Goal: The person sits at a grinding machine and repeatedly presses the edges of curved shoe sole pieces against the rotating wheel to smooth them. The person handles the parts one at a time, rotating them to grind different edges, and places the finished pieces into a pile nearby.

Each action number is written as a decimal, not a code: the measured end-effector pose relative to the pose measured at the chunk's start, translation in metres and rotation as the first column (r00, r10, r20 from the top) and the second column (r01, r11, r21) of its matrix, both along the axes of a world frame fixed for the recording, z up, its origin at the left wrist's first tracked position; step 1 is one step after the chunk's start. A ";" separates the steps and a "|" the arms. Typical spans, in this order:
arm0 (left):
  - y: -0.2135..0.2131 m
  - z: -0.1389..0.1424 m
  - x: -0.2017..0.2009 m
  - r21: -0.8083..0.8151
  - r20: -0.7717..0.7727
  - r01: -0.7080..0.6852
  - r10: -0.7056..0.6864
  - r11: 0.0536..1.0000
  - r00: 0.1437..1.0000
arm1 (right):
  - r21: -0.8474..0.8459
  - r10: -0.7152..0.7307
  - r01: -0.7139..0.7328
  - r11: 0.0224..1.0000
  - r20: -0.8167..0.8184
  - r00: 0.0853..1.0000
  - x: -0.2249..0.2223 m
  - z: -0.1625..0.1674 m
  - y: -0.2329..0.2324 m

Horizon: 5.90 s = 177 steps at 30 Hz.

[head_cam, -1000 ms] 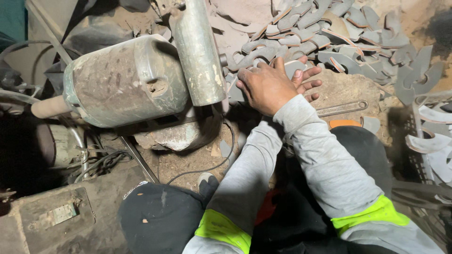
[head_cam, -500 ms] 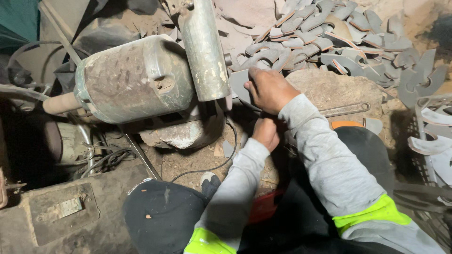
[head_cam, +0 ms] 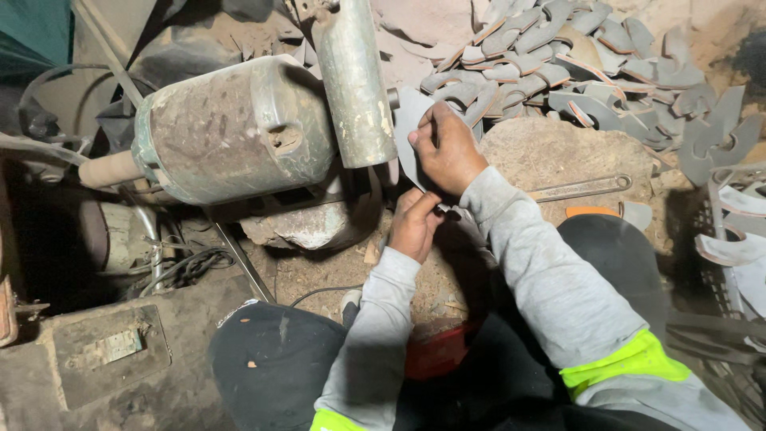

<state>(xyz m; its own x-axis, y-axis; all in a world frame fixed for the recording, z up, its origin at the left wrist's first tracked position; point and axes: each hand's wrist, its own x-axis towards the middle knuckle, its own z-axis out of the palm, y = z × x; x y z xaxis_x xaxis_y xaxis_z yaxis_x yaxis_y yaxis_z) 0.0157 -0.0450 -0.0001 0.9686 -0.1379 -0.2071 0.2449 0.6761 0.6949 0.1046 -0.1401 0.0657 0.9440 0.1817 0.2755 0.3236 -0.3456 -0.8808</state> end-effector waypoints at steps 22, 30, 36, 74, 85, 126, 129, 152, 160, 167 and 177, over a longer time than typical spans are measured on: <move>0.007 -0.007 0.002 0.016 -0.087 -0.004 0.006 1.000 0.996 | -0.057 -0.050 0.050 0.997 0.010 0.999 0.005 0.001 0.005; -0.102 -0.008 -0.031 0.325 0.090 -0.307 0.294 0.894 0.952 | -0.328 0.293 -0.372 0.868 -0.266 0.918 0.003 0.016 -0.044; -0.114 0.013 -0.054 0.689 0.193 -0.323 0.266 0.648 0.944 | 0.026 0.553 -0.674 0.738 -0.596 0.583 0.005 0.028 -0.083; 0.013 0.022 0.009 0.179 0.005 0.090 -0.092 0.980 0.996 | 0.165 -0.008 0.041 0.985 -0.198 0.980 0.025 0.010 0.007; -0.111 0.001 -0.056 0.520 0.126 -0.258 0.225 0.814 0.966 | -0.161 0.435 -0.566 0.808 -0.484 0.759 0.006 0.025 -0.059; 0.049 0.021 -0.014 0.611 0.127 -0.083 0.006 0.787 0.992 | 0.465 0.387 -0.246 0.850 -0.235 0.892 -0.033 0.003 -0.028; 0.050 0.020 -0.011 0.584 0.117 -0.073 0.006 0.809 0.993 | 0.425 0.323 -0.198 0.883 -0.247 0.914 -0.033 0.007 -0.022; 0.056 0.031 -0.007 0.561 0.232 -0.121 -0.016 0.819 0.973 | 0.398 0.294 -0.199 0.895 -0.192 0.936 -0.028 0.008 -0.013; 0.057 0.028 -0.008 0.554 0.186 -0.087 -0.021 0.828 0.982 | 0.388 0.287 -0.186 0.902 -0.220 0.932 -0.029 0.011 -0.012; 0.055 0.014 -0.017 0.424 0.194 -0.089 0.006 0.902 0.981 | 0.375 0.296 -0.193 0.907 -0.239 0.925 -0.038 0.002 -0.013; 0.043 -0.005 -0.048 0.356 0.161 -0.044 -0.015 0.933 0.987 | 0.320 0.341 -0.244 0.915 -0.296 0.892 -0.053 -0.020 -0.023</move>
<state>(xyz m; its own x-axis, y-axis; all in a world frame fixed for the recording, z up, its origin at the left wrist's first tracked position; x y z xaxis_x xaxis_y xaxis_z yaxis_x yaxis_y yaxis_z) -0.0325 -0.0017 -0.0049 0.9941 -0.0693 -0.0838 0.1039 0.3780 0.9199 0.0519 -0.1634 0.0459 0.9024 0.4300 0.0270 0.0387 -0.0184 -0.9991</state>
